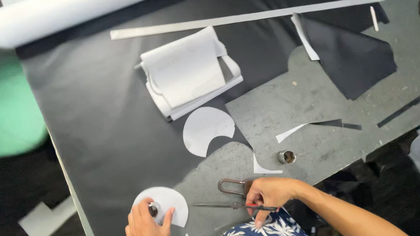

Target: The person cuts pieces of dark fabric using shears, following white paper templates held in place by weights.

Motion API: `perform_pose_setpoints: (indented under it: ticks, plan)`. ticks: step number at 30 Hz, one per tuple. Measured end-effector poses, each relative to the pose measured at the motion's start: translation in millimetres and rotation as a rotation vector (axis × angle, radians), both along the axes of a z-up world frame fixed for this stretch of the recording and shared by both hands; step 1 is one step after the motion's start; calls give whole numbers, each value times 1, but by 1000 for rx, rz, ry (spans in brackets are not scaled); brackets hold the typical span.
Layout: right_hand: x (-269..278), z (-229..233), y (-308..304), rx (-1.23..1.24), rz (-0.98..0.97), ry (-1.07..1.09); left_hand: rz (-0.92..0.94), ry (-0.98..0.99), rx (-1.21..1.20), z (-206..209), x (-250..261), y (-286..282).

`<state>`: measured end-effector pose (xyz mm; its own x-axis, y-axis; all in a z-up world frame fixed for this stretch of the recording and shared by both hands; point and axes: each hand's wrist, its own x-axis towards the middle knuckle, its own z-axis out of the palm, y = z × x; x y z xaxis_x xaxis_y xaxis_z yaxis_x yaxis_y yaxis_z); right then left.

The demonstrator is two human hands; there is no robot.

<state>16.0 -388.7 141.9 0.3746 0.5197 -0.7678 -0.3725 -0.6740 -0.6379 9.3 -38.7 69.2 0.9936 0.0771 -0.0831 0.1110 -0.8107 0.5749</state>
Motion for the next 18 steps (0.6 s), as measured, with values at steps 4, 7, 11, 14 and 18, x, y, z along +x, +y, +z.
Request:
perform_pose_setpoints:
  ticks: [4,7,11,14,18]
  plan:
    - [-18,-8,-8,42,-100,22,-9,139,53,-8,2,0]
    - [-30,-10,-11,84,-132,0,17,194,43,-6,1,-2]
    - [-44,-8,-7,81,-157,53,11,163,2,4,3,-7]
    - [-53,-12,-2,96,-37,-167,-25,92,-58,10,6,-7]
    - [-58,-19,17,23,-61,-50,-110,55,-138,11,7,8]
